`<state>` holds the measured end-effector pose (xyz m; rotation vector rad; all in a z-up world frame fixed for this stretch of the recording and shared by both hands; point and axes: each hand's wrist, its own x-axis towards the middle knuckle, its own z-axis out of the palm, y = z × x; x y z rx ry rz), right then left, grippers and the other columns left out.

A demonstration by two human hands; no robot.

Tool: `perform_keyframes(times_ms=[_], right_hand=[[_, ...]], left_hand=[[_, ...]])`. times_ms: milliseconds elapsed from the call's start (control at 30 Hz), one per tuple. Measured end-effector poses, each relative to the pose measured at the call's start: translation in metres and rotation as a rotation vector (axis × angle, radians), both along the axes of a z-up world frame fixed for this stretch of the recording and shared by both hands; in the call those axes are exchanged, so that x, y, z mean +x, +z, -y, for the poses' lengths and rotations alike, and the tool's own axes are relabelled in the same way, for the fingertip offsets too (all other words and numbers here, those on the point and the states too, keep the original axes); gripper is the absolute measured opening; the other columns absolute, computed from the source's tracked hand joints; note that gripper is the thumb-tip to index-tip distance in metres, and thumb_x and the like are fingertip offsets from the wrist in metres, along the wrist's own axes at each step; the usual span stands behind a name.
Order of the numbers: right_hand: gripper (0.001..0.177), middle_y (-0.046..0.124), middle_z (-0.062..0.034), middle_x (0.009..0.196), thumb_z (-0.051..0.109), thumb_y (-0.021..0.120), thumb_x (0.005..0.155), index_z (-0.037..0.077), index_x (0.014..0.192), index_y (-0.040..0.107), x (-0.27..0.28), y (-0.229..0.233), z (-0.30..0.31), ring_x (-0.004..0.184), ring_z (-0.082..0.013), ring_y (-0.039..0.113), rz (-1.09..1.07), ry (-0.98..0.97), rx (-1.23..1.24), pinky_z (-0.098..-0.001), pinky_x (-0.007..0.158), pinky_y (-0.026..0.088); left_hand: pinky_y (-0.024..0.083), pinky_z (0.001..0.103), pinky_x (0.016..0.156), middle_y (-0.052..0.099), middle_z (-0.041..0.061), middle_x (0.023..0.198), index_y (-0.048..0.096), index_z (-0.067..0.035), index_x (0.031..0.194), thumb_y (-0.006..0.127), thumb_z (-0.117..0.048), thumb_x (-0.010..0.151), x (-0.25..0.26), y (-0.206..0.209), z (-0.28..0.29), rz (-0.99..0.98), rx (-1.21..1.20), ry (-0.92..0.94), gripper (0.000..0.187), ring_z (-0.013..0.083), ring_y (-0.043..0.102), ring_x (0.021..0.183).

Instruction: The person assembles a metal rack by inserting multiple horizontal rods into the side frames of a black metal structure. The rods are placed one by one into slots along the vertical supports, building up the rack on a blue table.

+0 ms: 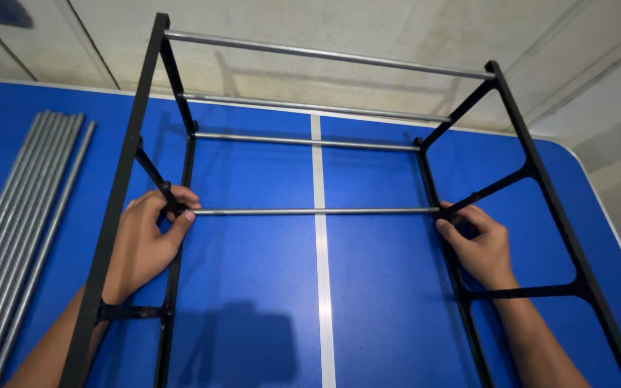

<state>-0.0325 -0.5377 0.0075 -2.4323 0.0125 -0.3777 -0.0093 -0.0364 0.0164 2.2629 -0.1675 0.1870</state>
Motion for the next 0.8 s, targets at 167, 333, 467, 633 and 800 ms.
perform_keyframes(times_ms=[167,333,467,633,800], right_hand=[[0.032,0.073,-0.0065,0.092,0.016,0.079,0.089,0.007,0.119,0.077,-0.0046,0.0035,-0.0058,0.082,-0.0132,0.065,-0.052,-0.073,-0.007,-0.0265,0.076,0.052],[0.027,0.075,-0.004,0.097,0.018,0.078,0.091,0.004,0.113,0.076,-0.0067,-0.0023,-0.0043,0.086,-0.0109,0.068,0.005,-0.061,0.047,-0.0255,0.077,0.054],[0.026,0.075,-0.0048,0.095,0.02,0.078,0.092,0.004,0.113,0.076,-0.0076,-0.0042,-0.0047,0.085,-0.0111,0.068,-0.019,-0.109,0.062,-0.0255,0.075,0.054],[0.028,0.074,-0.0042,0.094,0.018,0.076,0.092,0.006,0.118,0.077,-0.0095,0.0002,-0.0071,0.08,-0.0113,0.065,-0.029,-0.102,0.041,-0.0252,0.073,0.052],[0.026,0.073,-0.0036,0.093,0.016,0.075,0.093,0.007,0.118,0.077,-0.009,0.0026,-0.0074,0.08,-0.0098,0.064,-0.027,-0.076,0.091,-0.0241,0.073,0.052]], left_hand=[[0.056,0.033,0.078,0.075,0.006,0.102,0.071,-0.006,0.11,0.071,-0.008,0.09,-0.0007,0.0004,-0.0016,0.001,-0.026,-0.01,0.021,0.0181,0.071,0.092],[0.056,0.033,0.077,0.076,0.006,0.102,0.072,-0.006,0.109,0.072,-0.009,0.089,-0.0017,0.0003,-0.0012,-0.03,-0.021,0.008,0.021,0.0175,0.072,0.093],[0.056,0.033,0.074,0.076,0.006,0.101,0.072,-0.007,0.109,0.072,-0.009,0.089,-0.0016,0.0,-0.0025,-0.042,-0.007,0.006,0.02,0.0175,0.072,0.091],[0.056,0.033,0.076,0.075,0.006,0.101,0.072,-0.006,0.109,0.071,-0.008,0.089,-0.0024,0.0005,-0.0037,-0.034,-0.015,-0.009,0.02,0.0175,0.071,0.089],[0.056,0.032,0.077,0.075,0.006,0.101,0.072,-0.005,0.11,0.07,-0.007,0.089,-0.003,0.0003,-0.0029,-0.012,-0.021,-0.016,0.021,0.0169,0.071,0.09]])
